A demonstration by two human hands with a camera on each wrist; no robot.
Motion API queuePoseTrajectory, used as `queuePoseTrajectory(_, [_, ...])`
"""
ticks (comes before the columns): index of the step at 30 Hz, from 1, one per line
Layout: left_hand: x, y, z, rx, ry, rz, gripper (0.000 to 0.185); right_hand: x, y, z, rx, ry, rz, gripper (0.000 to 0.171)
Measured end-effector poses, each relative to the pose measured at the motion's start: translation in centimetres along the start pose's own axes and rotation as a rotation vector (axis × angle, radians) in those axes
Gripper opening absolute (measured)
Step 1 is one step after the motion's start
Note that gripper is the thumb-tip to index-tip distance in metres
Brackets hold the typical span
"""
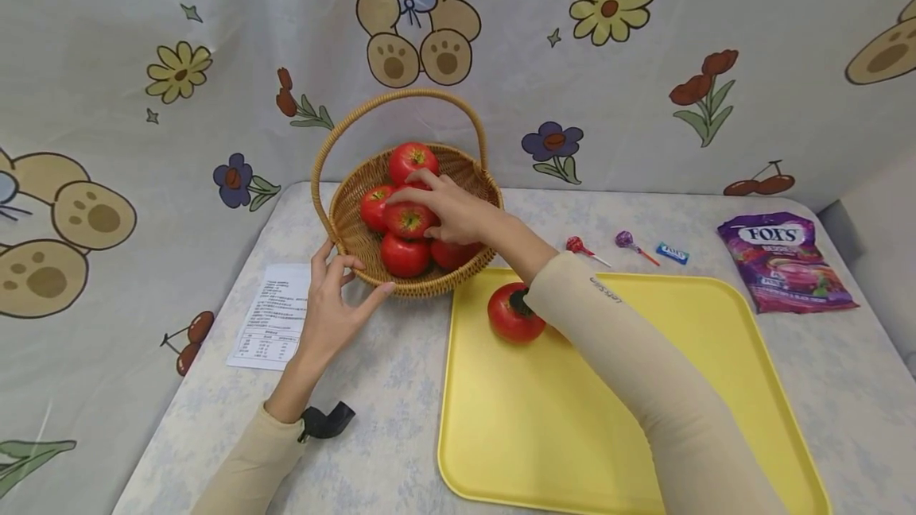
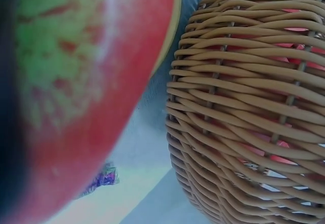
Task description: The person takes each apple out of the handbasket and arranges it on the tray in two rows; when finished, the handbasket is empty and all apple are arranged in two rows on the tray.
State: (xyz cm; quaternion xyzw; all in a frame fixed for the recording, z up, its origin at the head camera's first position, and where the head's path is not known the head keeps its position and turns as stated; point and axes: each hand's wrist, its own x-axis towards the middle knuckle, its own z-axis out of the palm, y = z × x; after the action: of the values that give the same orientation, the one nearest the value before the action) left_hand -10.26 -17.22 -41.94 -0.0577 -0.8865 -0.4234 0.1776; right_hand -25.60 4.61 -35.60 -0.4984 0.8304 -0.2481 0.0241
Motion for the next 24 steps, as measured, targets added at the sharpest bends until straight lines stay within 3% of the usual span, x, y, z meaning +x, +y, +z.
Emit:
queuePoseTrajectory(6, [0.0, -0.1, 0.1, 0.005, 0.007, 0.009, 0.05, -0.1, 0.1, 0.0, -0.015, 0.024, -0.011, 0.066])
queuePoseTrajectory(15, [0.0, -0.2, 0.1, 0.005, 0.007, 0.019, 0.05, -0.1, 0.1, -0.1, -0.016, 0.04, 0.052, 0.065])
queuePoseTrajectory(24, [0.0, -0.2, 0.1, -0.001, 0.005, 0.009, 0.049, -1.0, 0.2, -1.7, 0.118, 0.161, 0.06, 0.065])
